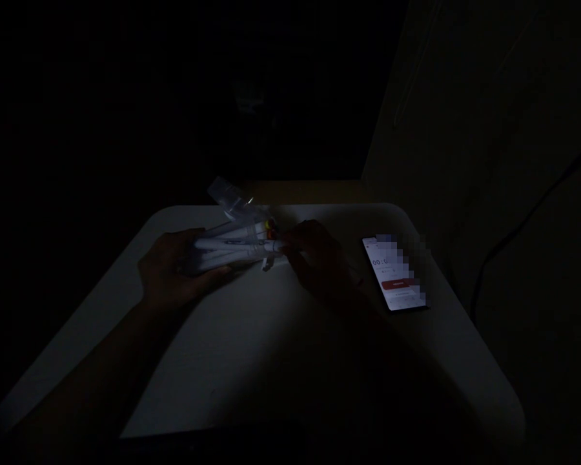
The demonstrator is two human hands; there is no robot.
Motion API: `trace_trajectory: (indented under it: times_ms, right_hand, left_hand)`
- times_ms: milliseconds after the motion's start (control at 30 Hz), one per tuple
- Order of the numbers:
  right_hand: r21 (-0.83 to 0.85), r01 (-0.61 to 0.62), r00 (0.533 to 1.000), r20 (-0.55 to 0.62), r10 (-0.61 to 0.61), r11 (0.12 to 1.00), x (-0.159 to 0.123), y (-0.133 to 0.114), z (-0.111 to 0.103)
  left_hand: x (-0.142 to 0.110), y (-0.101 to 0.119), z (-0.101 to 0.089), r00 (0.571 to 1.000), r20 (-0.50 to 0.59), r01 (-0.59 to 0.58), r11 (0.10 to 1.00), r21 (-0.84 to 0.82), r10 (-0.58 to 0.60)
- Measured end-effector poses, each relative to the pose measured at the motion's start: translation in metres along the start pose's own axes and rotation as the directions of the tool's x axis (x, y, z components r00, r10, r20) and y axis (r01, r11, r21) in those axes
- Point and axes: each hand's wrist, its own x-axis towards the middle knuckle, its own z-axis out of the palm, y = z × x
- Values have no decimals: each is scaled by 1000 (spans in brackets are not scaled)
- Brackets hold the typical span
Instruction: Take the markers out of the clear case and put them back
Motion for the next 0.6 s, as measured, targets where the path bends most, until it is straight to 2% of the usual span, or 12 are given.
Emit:
trace_trajectory:
  times_ms: [167,267,400,600]
  right_hand:
    - [-126,62,997,-39,-67,990,-4,2,-6]
    - [-156,96,995,29,-92,983,-5,0,-10]
    - [-255,89,988,144,-53,963,-4,-9,-10]
    - [-329,109,985,164,-57,938,-2,-13,-5]
  left_hand:
    - [1,-1,0,1000,0,-1,1000,-2,1]
    - [1,-2,-1,999,38,-8,1000,5,7]
    - [1,0,-1,1000,-8,-19,1000,-14,19]
    - [1,1,-1,1000,8,24,1000,13,-24]
